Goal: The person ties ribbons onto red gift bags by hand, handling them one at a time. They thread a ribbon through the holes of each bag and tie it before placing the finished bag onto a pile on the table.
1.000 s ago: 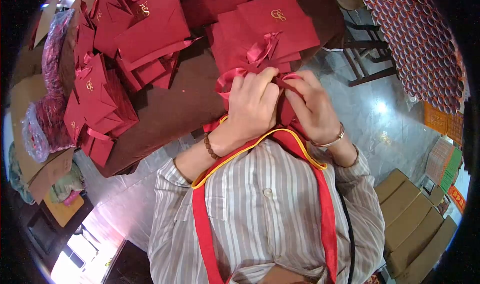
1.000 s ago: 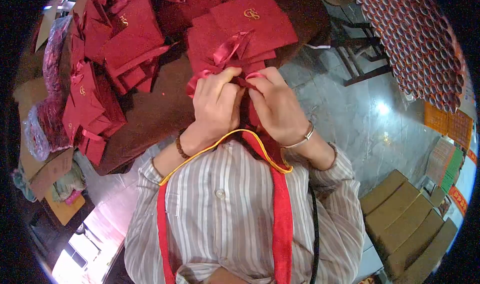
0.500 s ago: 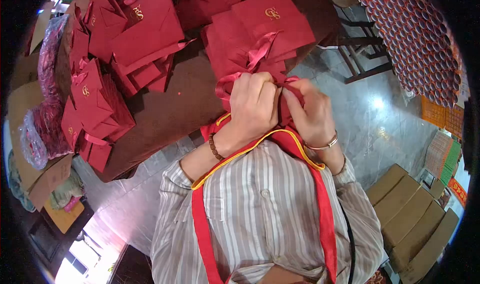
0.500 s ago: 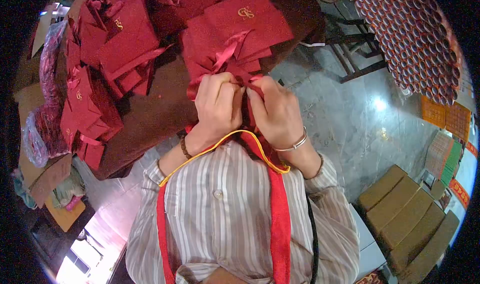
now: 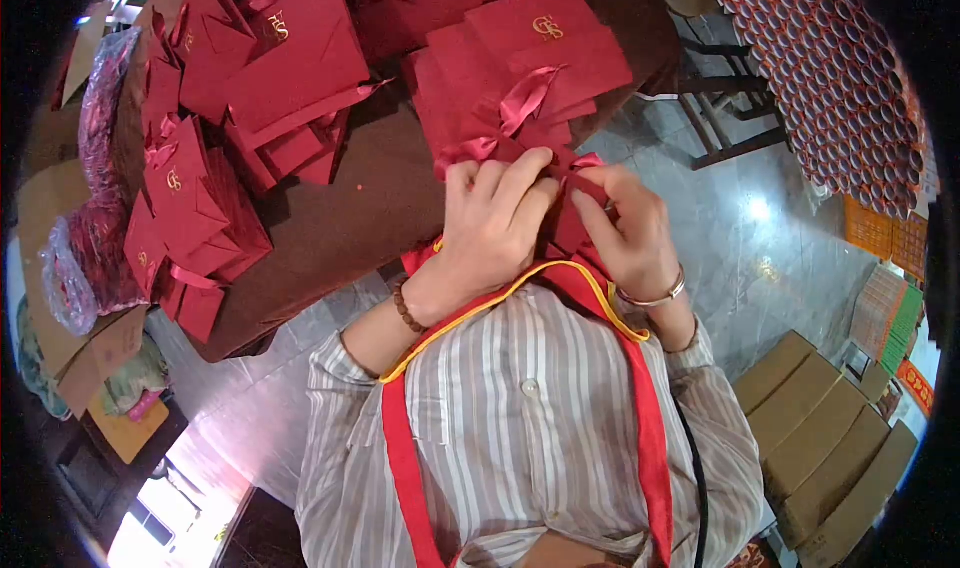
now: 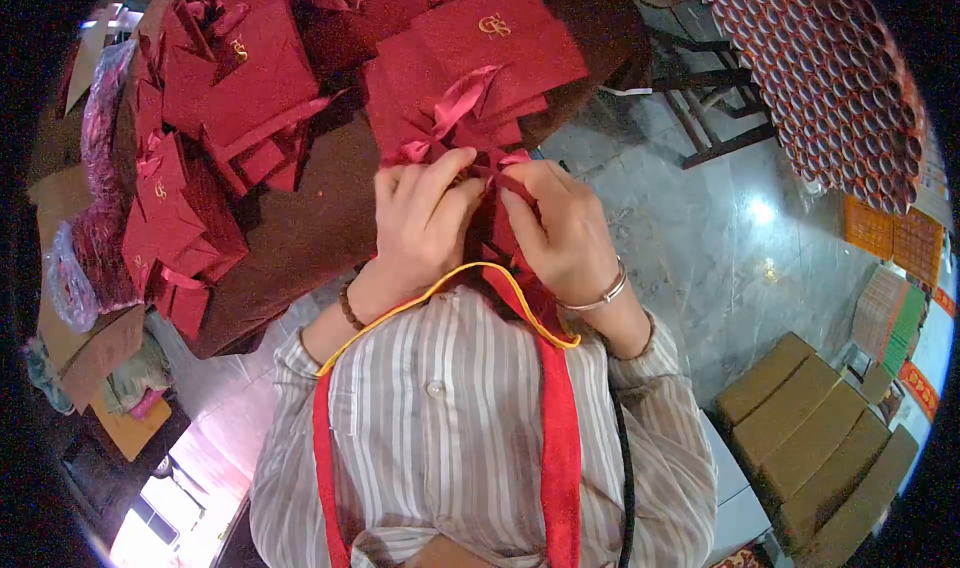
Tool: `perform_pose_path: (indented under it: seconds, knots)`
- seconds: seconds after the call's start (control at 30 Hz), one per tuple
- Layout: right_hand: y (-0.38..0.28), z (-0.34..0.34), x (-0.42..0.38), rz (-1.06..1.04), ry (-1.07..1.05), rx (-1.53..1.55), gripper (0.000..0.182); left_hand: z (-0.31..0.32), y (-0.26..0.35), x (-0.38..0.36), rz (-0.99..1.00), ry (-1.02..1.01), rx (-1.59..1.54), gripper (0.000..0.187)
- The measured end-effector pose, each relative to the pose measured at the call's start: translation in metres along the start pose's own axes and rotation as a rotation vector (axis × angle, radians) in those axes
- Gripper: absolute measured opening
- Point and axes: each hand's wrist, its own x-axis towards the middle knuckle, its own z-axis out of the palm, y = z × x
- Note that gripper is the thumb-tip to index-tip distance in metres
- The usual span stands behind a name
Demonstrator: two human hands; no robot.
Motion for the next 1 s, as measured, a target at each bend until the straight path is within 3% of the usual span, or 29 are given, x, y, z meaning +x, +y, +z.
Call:
perform_pose_path:
  seconds: [0.27,0.6,0.67,0.73,0.8,0.87,0.93,1.0]
  knots:
    - [-0.003,0.0,-0.001,-0.02,-0.042,-0.002,0.017,-0.013,-0.01,0.005,0.036,0.048,-0.018,0.017]
    - [-0.014,0.001,-0.005,0.221,-0.073,0.162,0.028,-0.02,-0.005,0.011,0.054,0.084,0.086,0.018]
    - [-0.013,0.002,-0.005,0.212,-0.084,0.122,0.029,-0.022,-0.012,0.015,0.05,0.013,-0.092,0.016]
    - [-0.009,0.006,-0.005,0.072,-0.006,-0.074,0.03,-0.038,-0.015,0.026,0.019,-0.047,-0.166,0.012]
    - [-0.011,0.012,-0.005,0.04,0.018,-0.077,0.031,-0.051,-0.019,0.033,-0.185,-0.265,-0.234,0.011]
    - [-0.012,0.018,-0.006,0.014,0.047,-0.084,0.032,-0.054,-0.026,0.048,-0.155,-0.332,-0.191,0.011]
    - [-0.012,0.021,-0.004,-0.023,0.042,-0.14,0.034,-0.053,-0.035,0.059,-0.277,-0.582,-0.412,0.014]
    - [-0.016,0.02,-0.004,-0.015,0.016,-0.119,0.034,-0.052,-0.042,0.069,-0.27,-0.643,-0.485,0.017]
